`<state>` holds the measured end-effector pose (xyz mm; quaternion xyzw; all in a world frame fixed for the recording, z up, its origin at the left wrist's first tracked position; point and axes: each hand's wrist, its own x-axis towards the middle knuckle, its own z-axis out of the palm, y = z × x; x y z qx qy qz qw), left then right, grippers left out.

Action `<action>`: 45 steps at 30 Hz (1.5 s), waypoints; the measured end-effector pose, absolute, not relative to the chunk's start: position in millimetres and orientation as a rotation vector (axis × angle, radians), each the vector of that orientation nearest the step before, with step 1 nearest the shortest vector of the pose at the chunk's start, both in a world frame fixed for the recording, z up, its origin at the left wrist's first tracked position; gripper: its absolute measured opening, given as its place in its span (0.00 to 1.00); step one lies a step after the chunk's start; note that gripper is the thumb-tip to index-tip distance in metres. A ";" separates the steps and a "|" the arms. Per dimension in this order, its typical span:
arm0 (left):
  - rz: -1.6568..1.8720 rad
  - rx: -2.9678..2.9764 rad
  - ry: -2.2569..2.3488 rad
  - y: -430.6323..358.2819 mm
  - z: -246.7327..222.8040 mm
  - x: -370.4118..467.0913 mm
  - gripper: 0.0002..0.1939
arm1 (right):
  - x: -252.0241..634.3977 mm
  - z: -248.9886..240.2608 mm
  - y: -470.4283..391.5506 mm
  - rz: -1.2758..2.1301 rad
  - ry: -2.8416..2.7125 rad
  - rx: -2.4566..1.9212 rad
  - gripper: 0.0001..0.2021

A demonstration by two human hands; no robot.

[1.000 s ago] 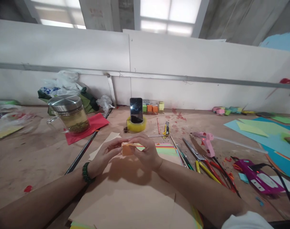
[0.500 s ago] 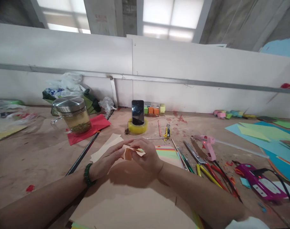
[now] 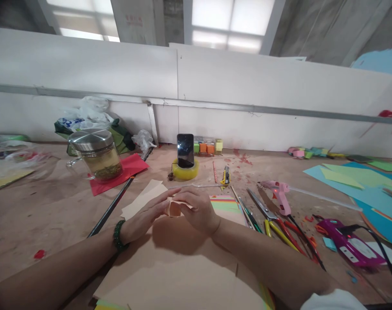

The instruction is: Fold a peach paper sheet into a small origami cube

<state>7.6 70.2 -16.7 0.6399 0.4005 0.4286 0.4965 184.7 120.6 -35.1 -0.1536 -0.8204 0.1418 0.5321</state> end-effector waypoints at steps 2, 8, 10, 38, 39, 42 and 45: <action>1.037 1.555 0.930 70.3 -16.7 7.3 0.25 | 185.4 -33.4 119.5 0.312 -1.973 -0.304 0.07; 1.059 1.632 0.902 71.1 -20.5 5.4 0.26 | 186.8 -30.6 116.1 0.262 -2.003 -0.265 0.07; 1.077 1.672 0.901 71.3 -23.1 5.9 0.29 | 187.0 -30.4 115.8 0.241 -1.992 -0.288 0.06; 1.039 1.600 1.284 78.5 -21.3 11.2 0.11 | 177.7 -42.0 121.5 0.485 -2.057 -0.659 0.04; 1.038 1.612 1.323 79.3 -22.0 10.6 0.11 | 177.4 -43.0 121.5 0.509 -2.054 -0.652 0.05; 1.043 1.633 1.375 81.4 -23.7 8.8 0.13 | 177.7 -43.6 121.8 0.610 -2.043 -0.560 0.07; 1.038 1.645 1.354 81.1 -21.5 8.3 0.13 | 181.2 -37.1 123.7 0.864 -2.016 -0.488 0.10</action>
